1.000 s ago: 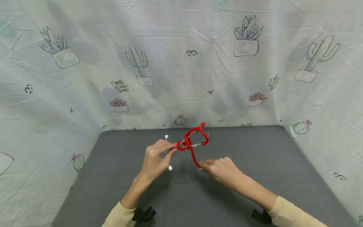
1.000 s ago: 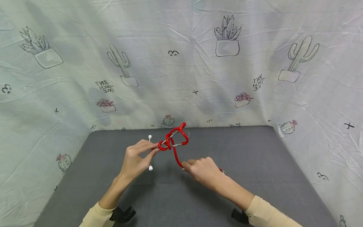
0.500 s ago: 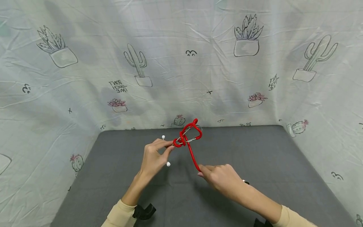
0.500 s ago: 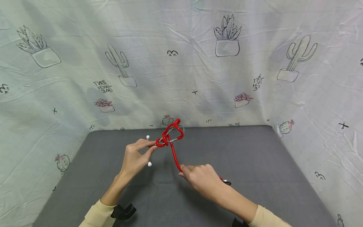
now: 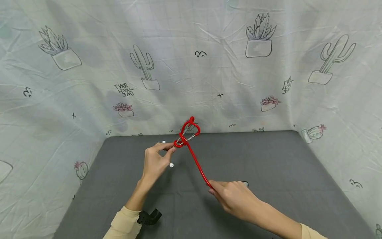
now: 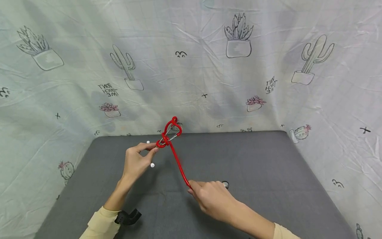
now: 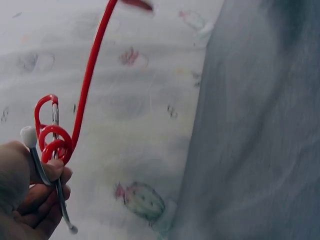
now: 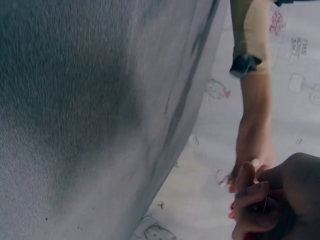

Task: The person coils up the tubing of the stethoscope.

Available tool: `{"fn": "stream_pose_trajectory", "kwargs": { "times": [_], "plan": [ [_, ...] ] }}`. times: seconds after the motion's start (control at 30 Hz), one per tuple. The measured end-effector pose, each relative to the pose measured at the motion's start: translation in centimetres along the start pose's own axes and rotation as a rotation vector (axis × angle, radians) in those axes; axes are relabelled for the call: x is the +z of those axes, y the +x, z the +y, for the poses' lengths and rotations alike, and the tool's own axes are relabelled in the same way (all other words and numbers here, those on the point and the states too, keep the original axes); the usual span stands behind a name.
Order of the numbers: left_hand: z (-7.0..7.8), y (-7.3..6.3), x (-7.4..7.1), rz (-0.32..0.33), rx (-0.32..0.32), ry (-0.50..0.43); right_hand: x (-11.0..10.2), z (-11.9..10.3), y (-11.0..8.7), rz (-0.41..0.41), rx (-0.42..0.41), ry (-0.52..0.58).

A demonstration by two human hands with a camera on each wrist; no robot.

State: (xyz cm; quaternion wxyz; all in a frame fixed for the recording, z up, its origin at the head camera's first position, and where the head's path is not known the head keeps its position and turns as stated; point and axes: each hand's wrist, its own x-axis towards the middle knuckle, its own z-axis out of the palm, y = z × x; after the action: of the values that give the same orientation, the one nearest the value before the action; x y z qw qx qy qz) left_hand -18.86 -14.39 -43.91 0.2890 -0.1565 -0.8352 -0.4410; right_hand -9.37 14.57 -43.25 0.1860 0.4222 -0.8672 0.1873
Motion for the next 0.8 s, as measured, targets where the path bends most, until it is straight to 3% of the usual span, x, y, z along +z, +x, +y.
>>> {"fn": "stream_pose_trajectory", "kwargs": {
  "times": [0.1,0.23,0.37,0.53,0.8],
  "plan": [
    [-0.8,0.2,-0.3,0.007,-0.033,0.023,-0.3,-0.3,-0.4,0.023,-0.041,-0.036],
    [-1.0,0.1,-0.3,-0.061,-0.014,0.048,-1.0,-0.5,-0.2,0.070,-0.113,-0.114],
    [-0.6,-0.1,-0.1,-0.145,0.040,0.084,-2.5,-0.4,0.9,0.139,-0.220,-0.239],
    [0.2,-0.6,-0.1,-0.230,0.130,0.151,-5.3,0.1,2.6,0.166,-0.295,-0.374],
    [1.9,-2.1,0.3,-0.334,0.236,0.192,-8.1,2.6,5.4,0.313,-0.410,-0.467]
  ]
}}
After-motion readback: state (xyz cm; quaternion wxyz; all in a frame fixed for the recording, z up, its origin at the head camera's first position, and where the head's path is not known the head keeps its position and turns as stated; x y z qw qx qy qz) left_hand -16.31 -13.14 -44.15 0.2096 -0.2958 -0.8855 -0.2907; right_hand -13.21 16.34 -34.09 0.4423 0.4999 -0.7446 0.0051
